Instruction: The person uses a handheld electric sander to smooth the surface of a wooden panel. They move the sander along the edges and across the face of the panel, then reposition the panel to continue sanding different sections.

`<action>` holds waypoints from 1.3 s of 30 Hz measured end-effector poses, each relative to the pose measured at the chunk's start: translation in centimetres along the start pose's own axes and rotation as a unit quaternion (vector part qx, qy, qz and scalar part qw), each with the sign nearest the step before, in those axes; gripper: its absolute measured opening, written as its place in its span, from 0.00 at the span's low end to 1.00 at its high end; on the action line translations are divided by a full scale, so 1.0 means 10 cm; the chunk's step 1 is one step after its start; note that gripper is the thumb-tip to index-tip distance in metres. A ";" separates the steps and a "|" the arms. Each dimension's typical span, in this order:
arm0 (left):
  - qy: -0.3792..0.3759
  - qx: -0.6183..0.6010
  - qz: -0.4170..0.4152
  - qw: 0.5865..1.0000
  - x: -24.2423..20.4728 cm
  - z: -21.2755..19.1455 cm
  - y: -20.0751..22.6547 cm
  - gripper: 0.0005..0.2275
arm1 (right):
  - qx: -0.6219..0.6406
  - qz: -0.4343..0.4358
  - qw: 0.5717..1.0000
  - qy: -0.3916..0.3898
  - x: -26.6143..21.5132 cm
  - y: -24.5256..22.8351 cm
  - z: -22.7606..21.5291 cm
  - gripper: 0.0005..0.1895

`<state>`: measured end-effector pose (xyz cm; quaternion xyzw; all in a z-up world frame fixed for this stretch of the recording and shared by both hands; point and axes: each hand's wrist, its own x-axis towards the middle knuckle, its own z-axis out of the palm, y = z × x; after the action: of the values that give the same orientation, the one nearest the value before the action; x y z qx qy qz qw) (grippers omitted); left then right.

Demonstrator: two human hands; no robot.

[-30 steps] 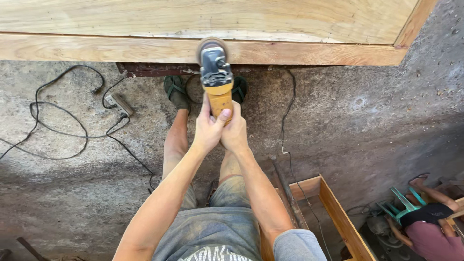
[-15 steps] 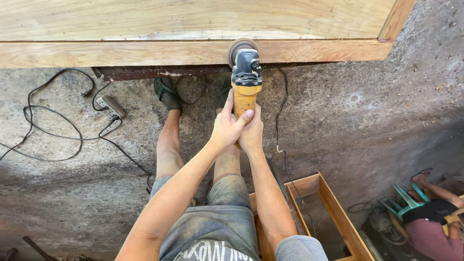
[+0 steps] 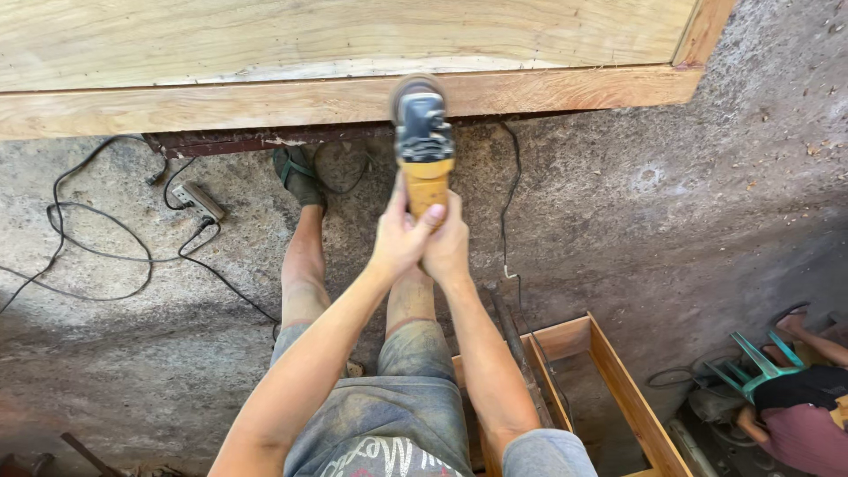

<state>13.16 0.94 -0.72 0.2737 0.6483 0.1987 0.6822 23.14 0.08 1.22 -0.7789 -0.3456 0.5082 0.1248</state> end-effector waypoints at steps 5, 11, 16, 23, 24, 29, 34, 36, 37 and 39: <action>-0.036 0.040 0.061 0.997 0.02 0.28 0.18 0.43 | 0.012 0.002 0.998 0.057 0.03 0.13 -0.26 0.30; 0.017 -0.032 0.053 0.998 -0.07 0.08 0.10 0.43 | -0.019 0.023 0.999 -0.016 0.03 0.09 -0.07 0.35; 0.029 -0.025 0.085 0.996 -0.07 0.13 0.08 0.42 | 0.019 -0.048 0.999 -0.010 0.05 0.13 -0.09 0.34; -0.060 0.112 -0.039 0.991 0.15 0.80 0.27 0.46 | 0.025 -0.007 0.997 0.069 0.23 0.42 -0.71 0.28; -0.056 0.097 0.002 0.994 0.14 0.82 0.28 0.45 | 0.022 -0.004 0.997 0.069 0.23 0.44 -0.73 0.28; -0.022 -0.012 0.134 0.991 0.05 0.72 0.27 0.42 | -0.024 -0.017 0.999 0.041 0.21 0.44 -0.64 0.32; -0.038 0.063 0.000 0.997 0.03 0.66 0.23 0.43 | 0.027 -0.017 0.998 0.058 0.14 0.50 -0.57 0.29; -0.043 0.064 0.051 0.996 0.07 0.60 0.20 0.42 | 0.075 -0.020 0.996 0.051 0.17 0.52 -0.52 0.27; -0.043 0.068 0.050 0.996 0.07 0.56 0.17 0.43 | 0.111 -0.035 0.993 0.037 0.18 0.53 -0.48 0.26; -0.038 0.055 0.047 0.997 0.02 0.49 0.08 0.43 | 0.123 -0.052 0.991 0.018 0.13 0.54 -0.43 0.26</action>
<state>18.11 1.14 -0.29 0.3480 0.6182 0.1842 0.6803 29.45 -2.32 -0.77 -0.7472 -0.3182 0.5261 0.2524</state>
